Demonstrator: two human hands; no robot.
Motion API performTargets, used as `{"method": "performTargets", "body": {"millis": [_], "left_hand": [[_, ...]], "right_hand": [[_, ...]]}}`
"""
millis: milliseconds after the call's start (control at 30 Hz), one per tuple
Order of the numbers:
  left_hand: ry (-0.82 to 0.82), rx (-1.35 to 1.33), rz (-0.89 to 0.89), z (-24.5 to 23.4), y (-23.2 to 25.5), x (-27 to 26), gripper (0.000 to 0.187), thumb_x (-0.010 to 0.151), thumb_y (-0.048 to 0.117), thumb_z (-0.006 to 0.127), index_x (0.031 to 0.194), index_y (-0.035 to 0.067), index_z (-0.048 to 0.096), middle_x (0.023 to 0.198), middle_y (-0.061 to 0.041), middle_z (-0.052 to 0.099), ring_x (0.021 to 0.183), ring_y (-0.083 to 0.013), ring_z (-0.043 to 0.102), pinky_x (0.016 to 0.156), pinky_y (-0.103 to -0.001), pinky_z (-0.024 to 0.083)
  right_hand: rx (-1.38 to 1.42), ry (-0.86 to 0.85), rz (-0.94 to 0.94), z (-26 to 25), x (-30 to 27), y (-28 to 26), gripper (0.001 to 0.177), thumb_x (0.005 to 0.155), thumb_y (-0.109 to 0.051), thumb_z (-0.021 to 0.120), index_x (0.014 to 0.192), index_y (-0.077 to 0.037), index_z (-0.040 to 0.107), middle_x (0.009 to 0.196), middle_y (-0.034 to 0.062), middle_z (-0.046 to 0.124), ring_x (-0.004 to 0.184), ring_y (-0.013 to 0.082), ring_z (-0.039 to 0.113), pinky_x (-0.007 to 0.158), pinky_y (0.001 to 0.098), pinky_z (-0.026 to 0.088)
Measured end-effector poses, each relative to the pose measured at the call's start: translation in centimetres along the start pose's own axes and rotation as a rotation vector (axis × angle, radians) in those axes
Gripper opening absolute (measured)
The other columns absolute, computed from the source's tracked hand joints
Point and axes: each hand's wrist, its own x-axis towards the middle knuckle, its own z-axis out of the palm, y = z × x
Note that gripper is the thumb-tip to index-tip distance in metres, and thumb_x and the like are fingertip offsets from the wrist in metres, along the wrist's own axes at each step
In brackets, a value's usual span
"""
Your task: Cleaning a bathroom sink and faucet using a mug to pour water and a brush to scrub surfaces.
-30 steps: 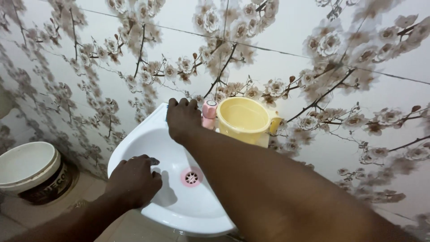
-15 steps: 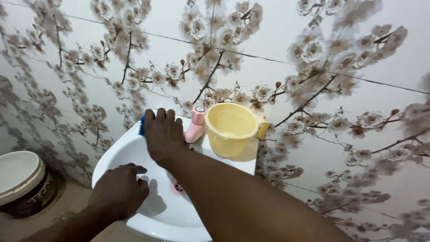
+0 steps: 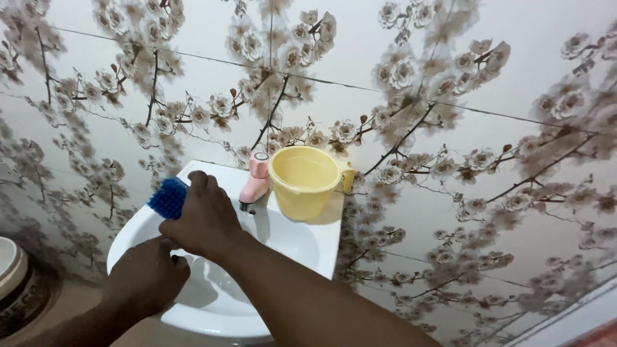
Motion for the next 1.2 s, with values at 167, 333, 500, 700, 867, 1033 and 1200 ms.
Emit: {"method": "performTargets", "body": {"millis": [167,333,500,700,867,1033,1200], "left_hand": [[0.085,-0.03,0.04,1.1,-1.2,0.8,0.032,0.088,0.031,0.062,0.111,0.012,0.072,0.104,-0.017,0.076,0.102,-0.0361,0.072,0.095,-0.05,0.056],[0.118,-0.096,0.032,1.1,-1.6,0.7,0.028,0.088,0.03,0.064,0.101,0.006,0.072,0.097,-0.02,0.077,0.097,-0.0378,0.073,0.09,-0.05,0.058],[0.147,-0.197,0.151,1.9,-2.8,1.3,0.023,0.084,0.019,0.065,0.102,0.007,0.073,0.096,-0.018,0.078,0.092,-0.0364,0.076,0.087,-0.048,0.059],[0.103,-0.353,0.189,2.9,-4.7,2.4,0.031,0.084,0.024,0.064,0.107,0.006,0.074,0.089,-0.021,0.078,0.083,-0.0372,0.075,0.081,-0.047,0.058],[-0.013,-0.576,0.057,0.3,-3.4,0.6,0.039,0.089,0.026,0.054,0.118,0.008,0.073,0.089,-0.02,0.074,0.077,-0.0332,0.069,0.078,-0.043,0.053],[-0.127,-0.988,-0.028,0.5,-3.5,0.1,0.042,0.098,0.03,0.05,0.123,0.003,0.07,0.1,-0.015,0.069,0.082,-0.0237,0.06,0.076,-0.037,0.046],[-0.012,-1.171,-0.148,-1.2,-2.7,-1.6,0.037,0.101,0.032,0.057,0.121,0.002,0.065,0.089,-0.011,0.065,0.075,-0.0194,0.058,0.066,-0.036,0.047]], "right_hand": [[0.093,-0.022,0.104,-0.7,-3.3,-0.9,0.078,0.066,-0.039,0.078,0.124,0.006,0.051,0.119,0.0276,0.062,0.114,0.0418,0.061,0.096,0.0494,0.051],[0.144,-0.021,0.172,1.1,-6.0,-0.3,0.071,0.068,-0.037,0.078,0.118,0.008,0.054,0.114,0.0274,0.067,0.109,0.0422,0.066,0.093,0.0502,0.054],[0.329,0.115,0.293,0.9,-8.1,-2.0,0.101,0.074,-0.031,0.076,0.147,0.01,0.021,0.121,0.0338,0.058,0.111,0.0438,0.064,0.095,0.0482,0.053],[0.417,0.178,0.381,2.5,-9.6,-2.1,0.074,0.08,-0.032,0.069,0.135,0.003,0.034,0.112,0.0299,0.066,0.103,0.0393,0.069,0.09,0.0464,0.054],[0.541,0.092,0.448,1.5,-9.7,-2.8,0.068,0.083,-0.03,0.061,0.138,-0.002,0.033,0.1,0.025,0.071,0.09,0.0353,0.073,0.081,0.0431,0.057],[0.588,0.069,0.329,2.5,-10.1,-1.7,0.065,0.092,-0.03,0.057,0.142,0.0,0.028,0.105,0.0199,0.071,0.097,0.0322,0.073,0.087,0.041,0.055],[0.366,-0.01,0.284,1.5,-10.7,-3.9,0.062,0.101,-0.046,0.049,0.141,0.001,0.038,0.096,0.0261,0.071,0.093,0.0381,0.071,0.086,0.0481,0.053]]}}
